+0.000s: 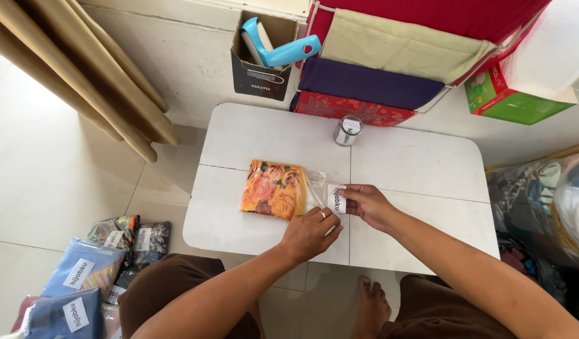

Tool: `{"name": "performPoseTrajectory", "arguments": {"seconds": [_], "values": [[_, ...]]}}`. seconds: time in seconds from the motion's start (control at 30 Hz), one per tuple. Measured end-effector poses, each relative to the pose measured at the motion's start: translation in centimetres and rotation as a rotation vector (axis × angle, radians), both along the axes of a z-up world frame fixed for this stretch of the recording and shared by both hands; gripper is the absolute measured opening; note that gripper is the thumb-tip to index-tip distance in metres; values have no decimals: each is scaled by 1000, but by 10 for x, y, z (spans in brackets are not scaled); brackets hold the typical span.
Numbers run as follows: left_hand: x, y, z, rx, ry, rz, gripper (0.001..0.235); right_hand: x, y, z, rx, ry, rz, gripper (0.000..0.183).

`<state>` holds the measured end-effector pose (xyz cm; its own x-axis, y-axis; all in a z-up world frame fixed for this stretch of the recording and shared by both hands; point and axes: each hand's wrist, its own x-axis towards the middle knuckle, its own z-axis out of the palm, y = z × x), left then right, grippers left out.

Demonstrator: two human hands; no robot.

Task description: The person smooths a yellow floral fabric on a white table using a lint roller, then folds the fabric into a compact square. They place the folded fabric into a clear plastic bag, seal it, and attach a small white label to the package.

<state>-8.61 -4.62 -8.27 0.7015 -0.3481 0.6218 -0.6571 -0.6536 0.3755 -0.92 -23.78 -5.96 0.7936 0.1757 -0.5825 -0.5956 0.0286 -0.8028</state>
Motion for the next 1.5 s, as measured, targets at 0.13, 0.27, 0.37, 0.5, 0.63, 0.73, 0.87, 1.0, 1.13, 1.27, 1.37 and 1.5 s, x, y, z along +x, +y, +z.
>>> {"name": "performPoseTrajectory", "arguments": {"seconds": [0.13, 0.27, 0.37, 0.5, 0.63, 0.73, 0.87, 1.0, 1.13, 1.27, 1.37, 1.5], "values": [[-1, 0, 1, 2, 26, -15, 13, -2, -2, -7, -33, 14, -5, 20], [5, 7, 36, -121, 510, 24, 42, 0, -6, -15, -116, -21, 14, 24], [16, 9, 57, -176, 835, 100, 52, -4, -2, -13, -126, -35, 24, 23], [32, -7, 29, -93, 828, 94, 30, -3, -6, -22, -136, -53, 29, 17], [35, -16, 19, -30, 763, 140, 24, -2, -11, -9, -169, -89, 14, 18], [37, -12, 34, -107, 819, 168, 29, -5, -15, 8, -246, -115, -33, 22], [48, 4, 55, -147, 794, 175, 25, -9, -17, 24, -428, -196, 32, 23], [50, 16, 69, -122, 785, 181, 23, -14, -5, 47, -354, -175, 32, 25], [44, 17, 64, -99, 789, 181, 24, -16, 3, 43, -271, -100, 24, 22], [34, 9, 54, -125, 742, 94, 23, -12, 7, 21, -227, -122, -95, 19], [24, 3, 54, -128, 726, 45, 23, -8, 10, 7, -195, -148, -180, 17], [16, -5, 49, -126, 672, 41, 23, -17, 33, 28, -101, -91, -187, 23]]}}
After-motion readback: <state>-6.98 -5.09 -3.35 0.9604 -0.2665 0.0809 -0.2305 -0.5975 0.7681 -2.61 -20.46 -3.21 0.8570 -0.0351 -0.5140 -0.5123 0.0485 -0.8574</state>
